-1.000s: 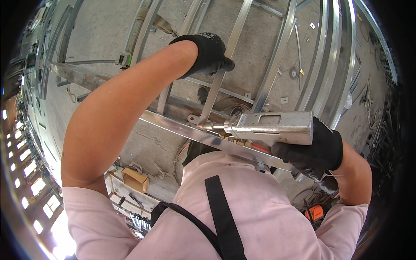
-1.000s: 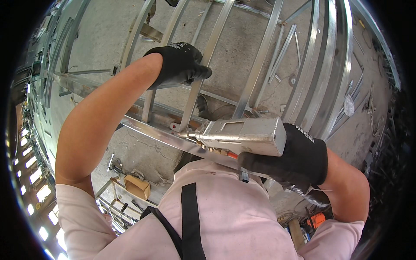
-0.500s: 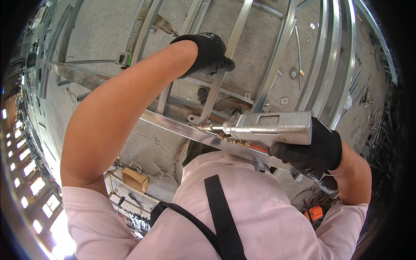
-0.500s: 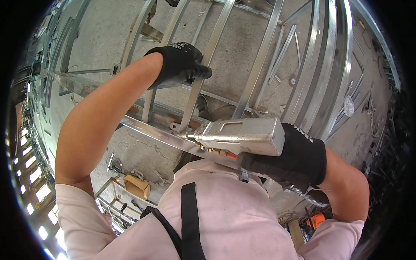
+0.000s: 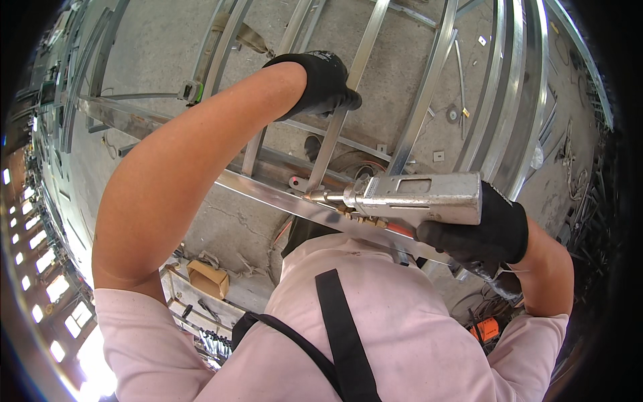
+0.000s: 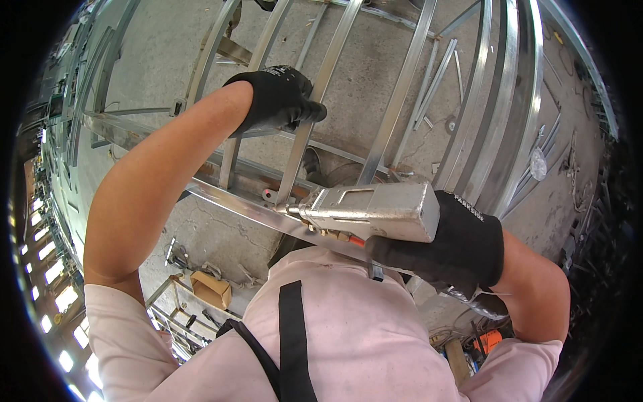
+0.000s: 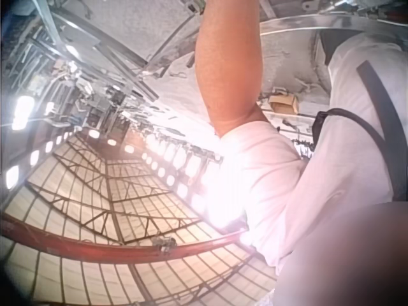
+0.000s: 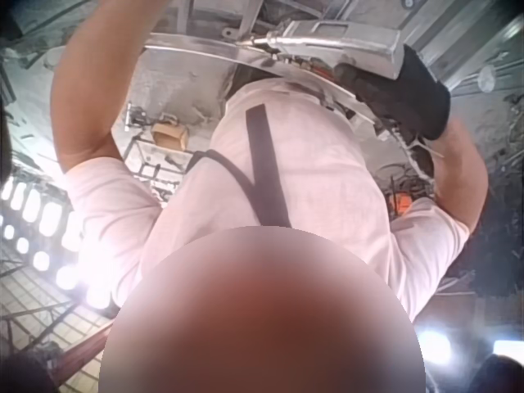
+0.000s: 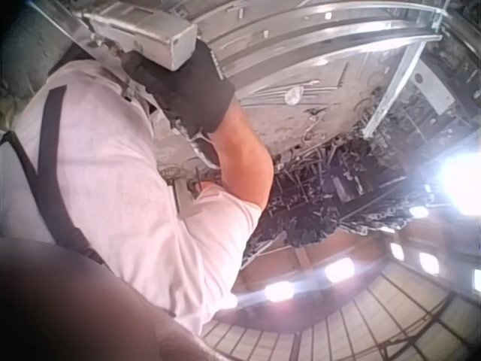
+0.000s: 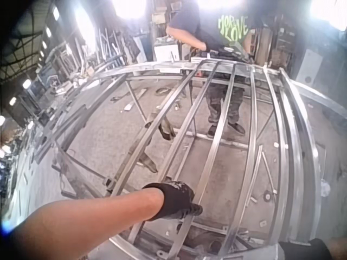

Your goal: The person welds a metal frame using a handheld welding torch, creating bright sparks at the joints. They repeatedly position and tack weld metal bars to assemble the structure.

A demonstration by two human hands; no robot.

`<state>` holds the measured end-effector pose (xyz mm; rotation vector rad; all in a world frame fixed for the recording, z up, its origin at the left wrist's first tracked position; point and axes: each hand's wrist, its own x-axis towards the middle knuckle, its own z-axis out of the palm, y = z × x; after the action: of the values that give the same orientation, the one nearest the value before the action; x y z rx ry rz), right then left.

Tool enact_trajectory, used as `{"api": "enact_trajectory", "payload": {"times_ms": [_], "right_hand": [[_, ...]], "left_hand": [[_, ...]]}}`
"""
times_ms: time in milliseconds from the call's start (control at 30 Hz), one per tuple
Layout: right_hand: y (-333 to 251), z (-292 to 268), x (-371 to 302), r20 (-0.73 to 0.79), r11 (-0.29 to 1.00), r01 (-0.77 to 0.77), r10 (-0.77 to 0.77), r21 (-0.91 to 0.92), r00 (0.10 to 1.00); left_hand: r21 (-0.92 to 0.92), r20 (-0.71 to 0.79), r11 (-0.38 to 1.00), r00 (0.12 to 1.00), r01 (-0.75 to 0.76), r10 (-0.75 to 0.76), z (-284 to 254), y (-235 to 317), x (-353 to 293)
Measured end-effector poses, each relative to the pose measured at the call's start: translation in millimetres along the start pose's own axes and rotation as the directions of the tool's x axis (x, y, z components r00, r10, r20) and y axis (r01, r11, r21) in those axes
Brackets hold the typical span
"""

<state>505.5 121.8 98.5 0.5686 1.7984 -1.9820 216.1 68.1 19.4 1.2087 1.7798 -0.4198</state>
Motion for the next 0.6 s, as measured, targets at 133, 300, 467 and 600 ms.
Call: {"api": "enact_trajectory", "payload": {"times_ms": [133,300,467,600], "right_hand": [[-4,-1,-1,0.0,0.998,-0.062,0.062,-0.001,0.998],[-4,0,-1,-0.003,0.996,-0.075,0.076,0.037,0.997],[-9,0,-1,-0.005,0.993,-0.099,0.1,0.057,0.995],[-14,-2,-4,0.024,0.978,-0.191,0.19,0.084,0.981]], "left_hand": [[-0.038,-0.017,0.999,1.0,-0.007,0.006,1,0,-2],[-0.035,-0.001,0.999,1.0,-0.011,0.01,0,0,-4],[-0.034,-0.019,0.999,0.999,-0.031,0.031,1,-2,-4],[-0.065,-0.018,0.998,1.0,-0.027,0.026,1,-2,-4]]}}
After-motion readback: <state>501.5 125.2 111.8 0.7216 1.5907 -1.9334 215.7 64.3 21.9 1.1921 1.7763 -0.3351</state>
